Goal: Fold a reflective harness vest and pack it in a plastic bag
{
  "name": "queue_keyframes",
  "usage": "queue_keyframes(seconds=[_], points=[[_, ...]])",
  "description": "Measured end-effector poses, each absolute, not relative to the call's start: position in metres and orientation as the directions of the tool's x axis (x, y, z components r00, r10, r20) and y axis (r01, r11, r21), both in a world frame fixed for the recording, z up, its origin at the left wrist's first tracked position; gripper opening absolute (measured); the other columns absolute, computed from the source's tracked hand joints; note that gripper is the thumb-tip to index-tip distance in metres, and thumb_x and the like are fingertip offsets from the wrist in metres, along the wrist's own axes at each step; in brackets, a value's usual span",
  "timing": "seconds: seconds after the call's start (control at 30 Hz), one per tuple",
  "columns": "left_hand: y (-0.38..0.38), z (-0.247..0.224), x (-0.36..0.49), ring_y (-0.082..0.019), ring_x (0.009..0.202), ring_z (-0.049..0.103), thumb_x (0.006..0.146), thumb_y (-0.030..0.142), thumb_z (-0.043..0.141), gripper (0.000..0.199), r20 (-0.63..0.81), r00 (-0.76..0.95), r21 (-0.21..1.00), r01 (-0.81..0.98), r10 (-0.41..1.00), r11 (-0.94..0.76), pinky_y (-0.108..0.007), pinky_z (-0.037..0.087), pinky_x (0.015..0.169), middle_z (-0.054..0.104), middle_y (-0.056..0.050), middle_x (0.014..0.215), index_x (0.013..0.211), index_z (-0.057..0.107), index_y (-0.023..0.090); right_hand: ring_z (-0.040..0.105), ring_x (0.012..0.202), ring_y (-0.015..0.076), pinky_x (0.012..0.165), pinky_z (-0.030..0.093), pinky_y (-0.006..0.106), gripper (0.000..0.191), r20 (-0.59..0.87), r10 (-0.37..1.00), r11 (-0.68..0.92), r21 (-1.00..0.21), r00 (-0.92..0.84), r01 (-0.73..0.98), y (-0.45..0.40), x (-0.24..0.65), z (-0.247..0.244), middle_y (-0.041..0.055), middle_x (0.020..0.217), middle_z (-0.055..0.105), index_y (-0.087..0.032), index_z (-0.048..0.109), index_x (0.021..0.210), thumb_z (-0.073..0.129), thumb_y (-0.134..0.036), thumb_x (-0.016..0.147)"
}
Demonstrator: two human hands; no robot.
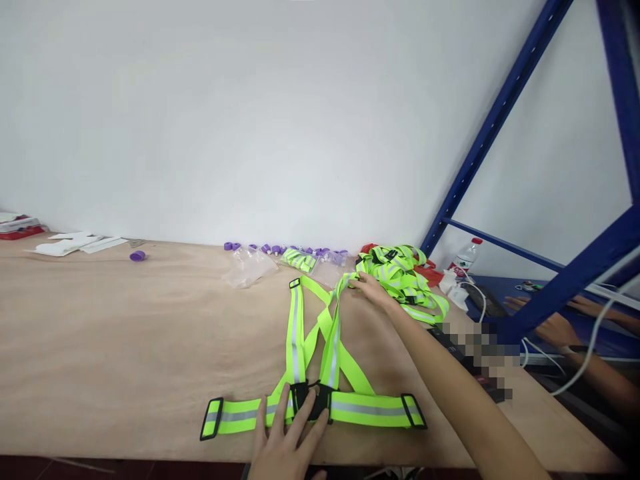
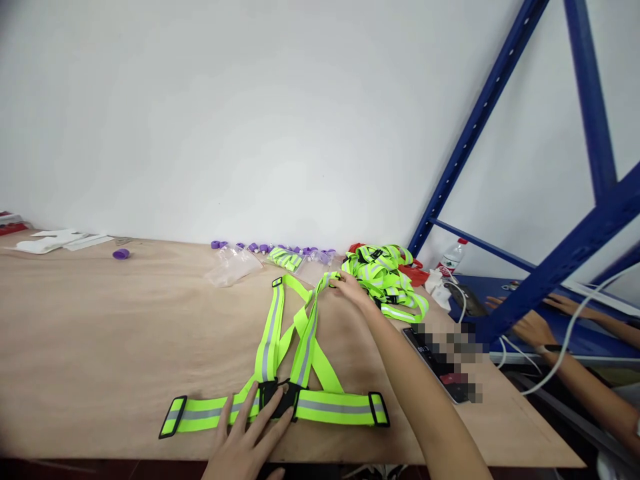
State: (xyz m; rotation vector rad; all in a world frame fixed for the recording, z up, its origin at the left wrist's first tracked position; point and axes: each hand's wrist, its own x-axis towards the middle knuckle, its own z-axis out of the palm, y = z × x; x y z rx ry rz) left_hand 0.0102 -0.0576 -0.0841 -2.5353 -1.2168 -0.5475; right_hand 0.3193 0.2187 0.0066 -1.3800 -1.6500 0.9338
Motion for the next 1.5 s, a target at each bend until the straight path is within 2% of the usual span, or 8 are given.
queue_keyframes(seconds=[0.33,0.53,0.7,0.8,0.87,1.03,1.2,1.5], points=[[-0.057,-0.086,0.009,-0.041,0.133,0.047,0.079,0.034,0.07,0.088,0.434,0.578,-0.091,0.791,0.691,-0.605,-0.062,0.028,0.116,0.037,0.003,0.16,0.156,0.028,0.041,0.064,0.067,0.0169,0.072,0.063,0.035,0.027,-0.079,0.997,-0.077,-0.996,-0.021,0.053,0.21,0.337,0.012,0.0047,0.072,0.061,-0.018,0.058,0.083,0.075,-0.038,0.081],[-0.056,-0.086,0.011,-0.042,0.133,0.048,0.08,0.037,0.071,0.088,0.422,0.581,-0.102,0.793,0.696,-0.6,-0.063,0.033,0.113,0.035,0.004,0.16,0.156,0.027,0.041,0.068,0.074,0.017,0.061,0.06,0.026,0.017,-0.029,0.996,-0.037,-0.995,0.085,0.096,0.216,0.332,0.011,0.01,0.096,0.066,-0.017,0.061,0.089,0.067,-0.032,0.086],[-0.056,-0.081,0.004,-0.039,0.13,0.053,0.087,0.039,0.067,0.077,0.412,0.613,-0.086,0.763,0.674,-0.641,-0.055,0.041,0.109,0.043,0.001,0.156,0.155,0.03,0.042,0.069,0.075,0.0208,0.062,0.06,0.032,0.017,0.04,0.997,0.022,-0.962,0.061,0.271,0.211,0.32,0.003,0.0109,0.099,0.068,-0.017,0.061,0.09,0.065,-0.033,0.086],[-0.063,-0.041,-0.006,-0.027,0.12,0.061,0.094,0.036,0.059,0.059,0.359,0.681,0.044,0.671,0.638,-0.74,-0.037,0.047,0.103,0.06,0.003,0.142,0.149,0.04,0.048,0.067,0.09,0.0237,0.077,0.058,0.036,0.021,0.148,0.988,0.114,-0.901,0.05,0.418,0.206,0.313,-0.006,0.0104,0.104,0.068,-0.017,0.065,0.099,0.067,-0.031,0.084],[-0.061,0.006,-0.009,-0.02,0.107,0.067,0.096,0.043,0.054,0.045,0.295,0.723,0.262,0.567,0.624,-0.781,-0.025,0.05,0.094,0.069,0.005,0.126,0.141,0.052,0.046,0.063,0.1,0.0246,0.091,0.053,0.039,0.019,0.23,0.972,0.176,-0.844,0.046,0.507,0.202,0.307,-0.008,0.0102,0.105,0.067,-0.017,0.068,0.097,0.067,-0.03,0.083],[0.016,0.103,0.018,-0.015,0.071,0.066,0.102,0.035,0.038,0.039,0.19,0.594,0.577,0.576,0.781,-0.579,-0.023,0.05,0.07,0.073,0.0,0.081,0.097,0.075,0.023,0.061,0.104,0.0232,0.098,0.046,0.036,0.018,0.384,0.899,0.427,-0.66,-0.21,0.619,0.195,0.283,-0.001,0.0082,0.109,0.066,-0.021,0.074,0.097,0.06,-0.03,0.09],[0.117,0.056,0.058,-0.027,0.115,0.063,0.092,0.031,0.055,0.039,0.178,0.583,0.525,0.625,0.793,-0.578,-0.037,0.049,0.098,0.068,-0.01,0.127,0.128,0.062,0.018,0.064,0.101,0.0227,0.091,0.05,0.034,0.022,0.29,0.822,0.561,-0.557,-0.49,0.612,0.191,0.262,-0.007,0.007,0.109,0.071,-0.022,0.074,0.107,0.06,-0.024,0.09],[0.122,-0.018,0.066,-0.031,0.14,0.04,0.096,0.035,0.048,0.049,0.131,0.657,0.331,0.677,0.742,-0.658,-0.052,0.034,0.114,0.047,-0.009,0.153,0.143,0.049,0.024,0.061,0.109,0.0234,0.092,0.047,0.033,0.03,0.271,0.923,0.373,-0.46,-0.273,0.806,0.182,0.271,-0.033,0.0076,0.118,0.066,-0.021,0.068,0.113,0.059,-0.014,0.085]])
